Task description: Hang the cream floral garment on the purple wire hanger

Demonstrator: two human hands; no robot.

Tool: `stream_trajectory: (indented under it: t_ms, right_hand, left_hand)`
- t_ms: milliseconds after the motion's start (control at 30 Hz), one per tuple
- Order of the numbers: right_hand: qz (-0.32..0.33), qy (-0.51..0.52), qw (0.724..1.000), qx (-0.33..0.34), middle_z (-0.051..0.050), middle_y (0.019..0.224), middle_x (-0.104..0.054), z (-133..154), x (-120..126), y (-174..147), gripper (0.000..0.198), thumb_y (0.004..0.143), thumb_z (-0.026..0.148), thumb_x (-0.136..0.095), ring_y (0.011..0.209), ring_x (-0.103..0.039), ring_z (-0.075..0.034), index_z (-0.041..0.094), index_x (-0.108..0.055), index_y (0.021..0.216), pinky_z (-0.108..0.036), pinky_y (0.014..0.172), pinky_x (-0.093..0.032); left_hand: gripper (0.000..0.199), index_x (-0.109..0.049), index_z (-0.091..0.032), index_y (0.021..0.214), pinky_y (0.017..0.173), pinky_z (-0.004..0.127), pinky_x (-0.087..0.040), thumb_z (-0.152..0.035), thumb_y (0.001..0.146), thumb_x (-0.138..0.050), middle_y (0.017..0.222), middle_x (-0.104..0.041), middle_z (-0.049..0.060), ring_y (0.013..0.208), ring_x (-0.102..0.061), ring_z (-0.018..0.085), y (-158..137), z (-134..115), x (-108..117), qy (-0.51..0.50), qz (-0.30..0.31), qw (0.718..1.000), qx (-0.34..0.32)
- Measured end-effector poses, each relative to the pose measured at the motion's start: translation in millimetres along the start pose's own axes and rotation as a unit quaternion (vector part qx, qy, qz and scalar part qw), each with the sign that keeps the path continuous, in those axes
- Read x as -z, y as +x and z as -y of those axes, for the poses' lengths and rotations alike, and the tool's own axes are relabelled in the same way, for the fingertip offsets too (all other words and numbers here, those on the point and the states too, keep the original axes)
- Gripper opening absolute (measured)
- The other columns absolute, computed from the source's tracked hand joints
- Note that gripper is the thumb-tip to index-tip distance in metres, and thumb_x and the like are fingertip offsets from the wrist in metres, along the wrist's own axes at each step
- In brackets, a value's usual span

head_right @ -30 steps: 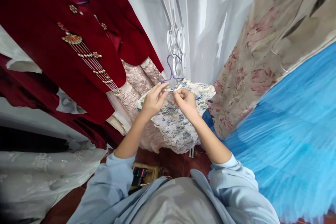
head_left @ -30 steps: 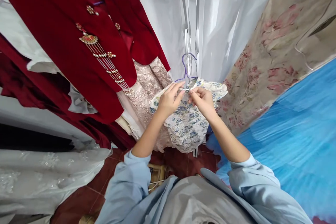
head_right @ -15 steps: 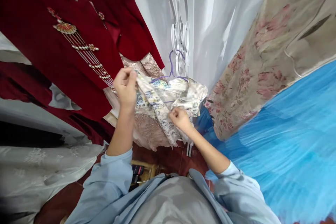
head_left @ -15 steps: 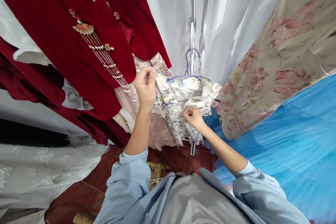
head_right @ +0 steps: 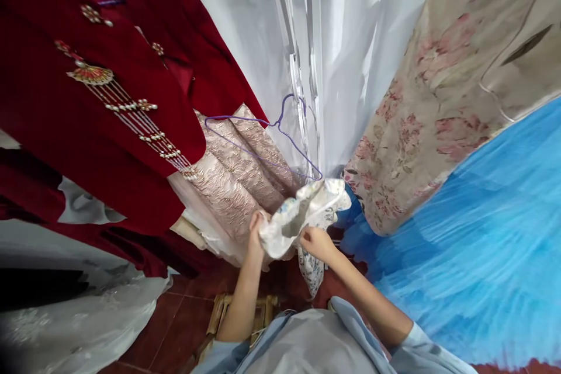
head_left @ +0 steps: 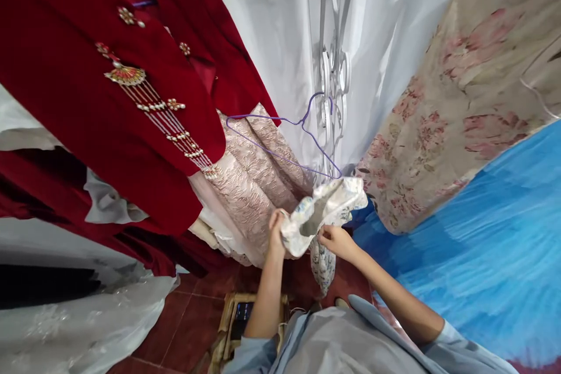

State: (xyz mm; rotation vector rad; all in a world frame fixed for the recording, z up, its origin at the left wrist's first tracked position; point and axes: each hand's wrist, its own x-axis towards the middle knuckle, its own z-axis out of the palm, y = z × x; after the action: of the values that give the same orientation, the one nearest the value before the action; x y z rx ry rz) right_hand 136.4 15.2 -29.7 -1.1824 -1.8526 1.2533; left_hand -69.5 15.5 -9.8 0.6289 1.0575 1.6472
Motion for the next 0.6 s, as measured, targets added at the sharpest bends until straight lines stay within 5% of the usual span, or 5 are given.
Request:
stream_trajectory:
  t_ms: [133,233,333,500,600]
  right_hand:
    - [0.035,0.02,0.998,0.056,-0.012,0.119,-0.07,-11,6,-29,0.067,0.063,0.03,-0.086,0.111,-0.063,-0.031,0.017,-0.063,0.125,-0.043,0.099,-0.048]
    - [0.048,0.065,0.995,0.059,-0.01,0.107,-0.071,-6,12,-44,0.045,0.083,0.044,-0.073,0.101,-0.065,-0.028,0.015,-0.065,0.117,-0.042,0.093,-0.052]
    - [-0.002,0.059,0.995,0.075,-0.006,0.092,-0.071,5,30,-60,0.029,0.099,0.042,-0.054,0.083,-0.065,-0.021,0.016,-0.066,0.107,-0.033,0.078,-0.055]
    - [-0.139,-0.081,0.964,0.21,-0.006,0.089,-0.073,34,90,-95,0.016,0.1,0.026,-0.053,0.077,-0.067,-0.018,0.021,-0.068,0.101,-0.028,0.07,-0.054]
    - [-0.214,-0.116,0.92,0.308,-0.005,0.086,-0.073,61,121,-95,0.016,0.096,0.016,-0.055,0.073,-0.067,-0.018,0.023,-0.068,0.103,-0.029,0.067,-0.053]
  left_hand:
    - [0.024,-0.07,-0.017,0.086,0.071,0.025,-0.046,-0.041,0.088,-0.067,0.081,-0.069,0.002,0.076,-0.061,0.016,-43,33,-25,0.238,0.197,0.948,-0.075]
    - [0.024,-0.069,-0.017,0.091,0.075,0.026,-0.045,-0.037,0.096,-0.056,0.086,-0.069,0.004,0.082,-0.062,0.017,-51,35,-43,0.326,0.297,0.893,-0.089]
    - [0.027,-0.063,-0.017,0.099,0.065,0.024,-0.041,-0.044,0.093,-0.062,0.075,-0.061,0.0,0.069,-0.055,0.013,-46,34,-50,0.285,0.333,0.899,-0.012]
    - [0.056,-0.063,-0.017,0.105,0.062,0.022,-0.039,-0.055,0.07,-0.085,0.08,-0.062,-0.001,0.064,-0.052,0.01,-48,24,-33,0.231,0.456,0.843,0.169]
    - [0.051,-0.07,-0.014,0.093,0.071,0.027,-0.046,-0.061,0.075,-0.079,0.084,-0.068,0.005,0.071,-0.058,0.014,-66,15,-21,0.264,0.523,0.787,0.192]
